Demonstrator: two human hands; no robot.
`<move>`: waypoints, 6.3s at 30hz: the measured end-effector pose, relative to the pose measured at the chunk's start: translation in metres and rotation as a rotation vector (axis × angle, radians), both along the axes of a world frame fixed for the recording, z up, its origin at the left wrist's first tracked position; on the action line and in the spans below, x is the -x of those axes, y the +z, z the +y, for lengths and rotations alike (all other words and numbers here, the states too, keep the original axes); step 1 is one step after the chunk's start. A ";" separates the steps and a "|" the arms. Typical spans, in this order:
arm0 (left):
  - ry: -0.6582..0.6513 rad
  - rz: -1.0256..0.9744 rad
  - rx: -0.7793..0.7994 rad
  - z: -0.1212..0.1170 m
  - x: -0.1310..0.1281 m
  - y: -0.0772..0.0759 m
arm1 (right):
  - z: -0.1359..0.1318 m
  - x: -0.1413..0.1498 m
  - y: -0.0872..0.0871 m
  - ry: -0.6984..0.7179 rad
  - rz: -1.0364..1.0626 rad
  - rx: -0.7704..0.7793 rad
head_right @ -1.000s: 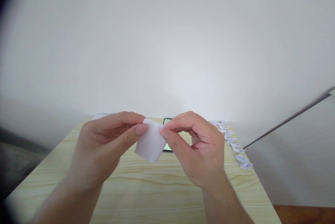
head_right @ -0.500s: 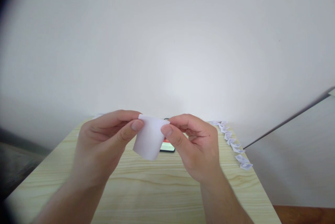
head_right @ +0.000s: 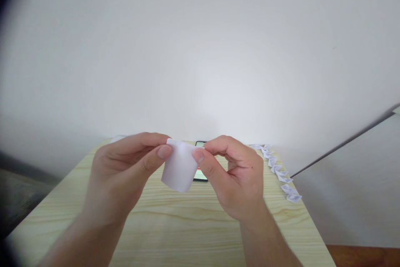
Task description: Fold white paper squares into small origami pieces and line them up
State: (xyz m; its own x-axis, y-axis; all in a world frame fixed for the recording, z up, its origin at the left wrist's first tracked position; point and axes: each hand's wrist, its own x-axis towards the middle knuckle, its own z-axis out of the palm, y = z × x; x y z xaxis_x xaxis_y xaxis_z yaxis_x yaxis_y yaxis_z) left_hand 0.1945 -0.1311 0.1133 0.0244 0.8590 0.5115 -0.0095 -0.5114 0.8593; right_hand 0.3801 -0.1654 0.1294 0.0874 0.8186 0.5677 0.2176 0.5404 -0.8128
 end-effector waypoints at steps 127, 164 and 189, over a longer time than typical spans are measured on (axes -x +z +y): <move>-0.058 0.188 0.111 0.028 0.004 -0.008 | 0.033 -0.013 -0.026 0.257 -0.139 0.421; -0.383 0.057 0.227 0.022 0.002 -0.002 | 0.042 -0.004 -0.035 0.328 0.287 0.301; -0.415 -0.083 0.284 0.026 0.010 -0.004 | 0.035 -0.007 -0.029 0.252 0.065 0.187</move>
State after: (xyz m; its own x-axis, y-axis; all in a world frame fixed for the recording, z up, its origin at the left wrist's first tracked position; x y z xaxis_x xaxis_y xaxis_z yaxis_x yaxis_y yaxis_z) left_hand 0.1850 -0.1047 0.1089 0.3621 0.8910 0.2737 -0.2359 -0.1964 0.9517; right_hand 0.3869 -0.1301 0.1000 -0.1004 0.9085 0.4056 0.0395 0.4110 -0.9108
